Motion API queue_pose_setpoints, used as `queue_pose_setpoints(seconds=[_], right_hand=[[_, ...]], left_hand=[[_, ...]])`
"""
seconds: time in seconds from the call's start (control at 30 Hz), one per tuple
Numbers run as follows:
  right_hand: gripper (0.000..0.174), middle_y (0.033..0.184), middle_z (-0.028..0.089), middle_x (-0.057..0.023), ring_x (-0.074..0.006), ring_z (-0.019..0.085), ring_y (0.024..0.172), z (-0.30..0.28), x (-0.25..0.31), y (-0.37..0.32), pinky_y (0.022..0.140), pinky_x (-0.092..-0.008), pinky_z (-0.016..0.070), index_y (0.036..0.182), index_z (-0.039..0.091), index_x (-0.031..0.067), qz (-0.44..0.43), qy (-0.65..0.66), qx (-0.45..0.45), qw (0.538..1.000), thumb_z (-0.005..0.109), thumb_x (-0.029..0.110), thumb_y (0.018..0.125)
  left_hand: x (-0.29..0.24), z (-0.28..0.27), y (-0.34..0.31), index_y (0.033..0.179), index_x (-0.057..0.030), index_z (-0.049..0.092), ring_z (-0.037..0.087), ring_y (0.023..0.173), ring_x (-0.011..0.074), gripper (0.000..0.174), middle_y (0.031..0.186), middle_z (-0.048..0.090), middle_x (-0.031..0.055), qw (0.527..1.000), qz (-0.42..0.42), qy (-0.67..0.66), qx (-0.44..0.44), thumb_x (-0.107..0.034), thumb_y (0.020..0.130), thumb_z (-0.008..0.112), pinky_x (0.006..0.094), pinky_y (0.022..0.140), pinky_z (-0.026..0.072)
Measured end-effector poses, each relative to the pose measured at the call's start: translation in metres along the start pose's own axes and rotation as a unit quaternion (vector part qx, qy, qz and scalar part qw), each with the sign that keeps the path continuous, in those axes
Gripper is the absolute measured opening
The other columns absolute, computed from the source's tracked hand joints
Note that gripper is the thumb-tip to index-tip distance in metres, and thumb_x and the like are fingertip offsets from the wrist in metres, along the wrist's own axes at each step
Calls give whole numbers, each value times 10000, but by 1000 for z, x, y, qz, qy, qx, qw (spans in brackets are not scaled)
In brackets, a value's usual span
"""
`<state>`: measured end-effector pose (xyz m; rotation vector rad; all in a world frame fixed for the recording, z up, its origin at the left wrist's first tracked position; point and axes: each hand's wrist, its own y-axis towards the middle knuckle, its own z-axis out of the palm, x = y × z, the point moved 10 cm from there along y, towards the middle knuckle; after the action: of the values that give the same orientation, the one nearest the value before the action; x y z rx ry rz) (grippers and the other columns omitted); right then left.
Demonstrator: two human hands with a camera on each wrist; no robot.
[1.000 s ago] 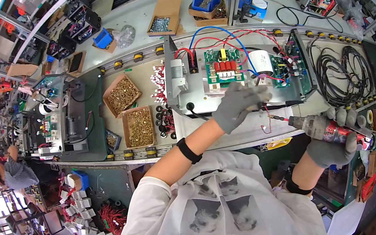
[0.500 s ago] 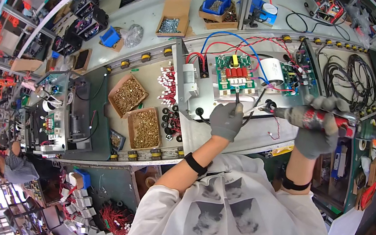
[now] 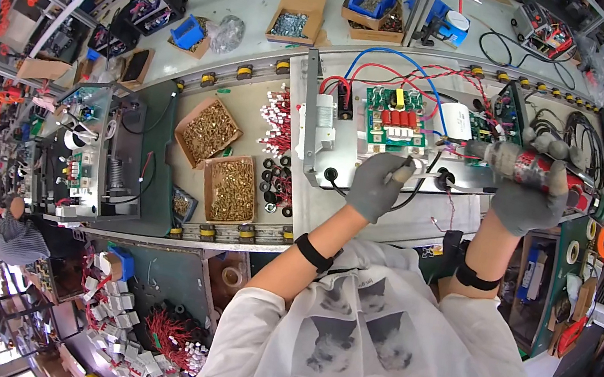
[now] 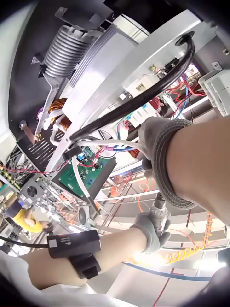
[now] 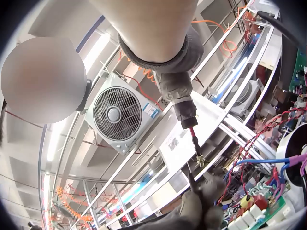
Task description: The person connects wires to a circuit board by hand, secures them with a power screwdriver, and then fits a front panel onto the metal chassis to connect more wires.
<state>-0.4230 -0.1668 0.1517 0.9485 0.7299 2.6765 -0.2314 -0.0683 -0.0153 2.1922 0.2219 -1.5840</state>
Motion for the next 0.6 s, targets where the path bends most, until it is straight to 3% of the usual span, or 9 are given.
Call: queue_pose_setpoints(seconds=[0.03,0.07,0.13,0.3,0.37,0.47,0.5,0.6], right_hand=[[292,945,614,-95,-243,578,892,-4,-1,2,861,-473,451,1092,525,51,8,-12,-1,1000,535,95,803],[287,948,616,-94,-244,579,899,-7,-3,3,864,-474,451,1090,530,56,17,-24,-2,1000,533,94,805],[300,933,609,-124,-271,611,829,-9,-11,0,807,-499,490,1077,535,42,5,-21,-29,999,547,51,777],[333,895,603,-116,-268,618,799,15,-55,-21,770,-460,514,1078,545,30,40,-47,22,998,548,-10,747],[342,857,609,-127,-256,624,768,25,-69,-23,745,-423,516,1067,541,13,48,-55,34,997,555,-15,727],[336,834,611,-126,-253,625,752,25,-93,-25,736,-401,510,1052,539,8,73,-99,26,992,567,-10,718],[332,826,609,-126,-245,624,752,33,-99,-24,744,-393,507,1039,536,3,67,-99,63,991,581,-22,711],[337,824,608,-122,-234,624,753,32,-123,-32,754,-392,504,1035,535,1,105,-88,63,989,591,-41,705]], left_hand=[[-3,-13,-2,821,-1,675,580,650,164,263,710,637,75,997,2,22,-68,-248,855,590,289,618,464],[-4,-15,-2,821,-1,675,580,650,164,263,710,637,75,997,-1,22,-69,-248,855,590,289,618,464],[33,-15,-11,760,-35,662,576,568,281,243,610,593,118,979,-192,-36,-55,-260,824,597,345,554,454],[40,-14,-9,697,-41,648,582,571,320,268,601,592,153,972,-208,100,-48,-276,805,579,401,549,450],[38,-19,-4,658,8,607,555,546,313,325,587,575,165,953,-222,202,-44,-279,804,564,383,553,444],[43,-19,-2,631,-9,590,570,611,370,314,620,585,187,947,-228,216,-69,-268,800,534,425,587,453],[43,-19,-1,631,-9,590,570,611,370,314,620,585,187,947,-230,214,-72,-268,800,534,425,587,453],[43,-21,2,647,-15,603,584,626,362,306,626,591,184,941,-234,232,-75,-271,797,527,429,599,460]])
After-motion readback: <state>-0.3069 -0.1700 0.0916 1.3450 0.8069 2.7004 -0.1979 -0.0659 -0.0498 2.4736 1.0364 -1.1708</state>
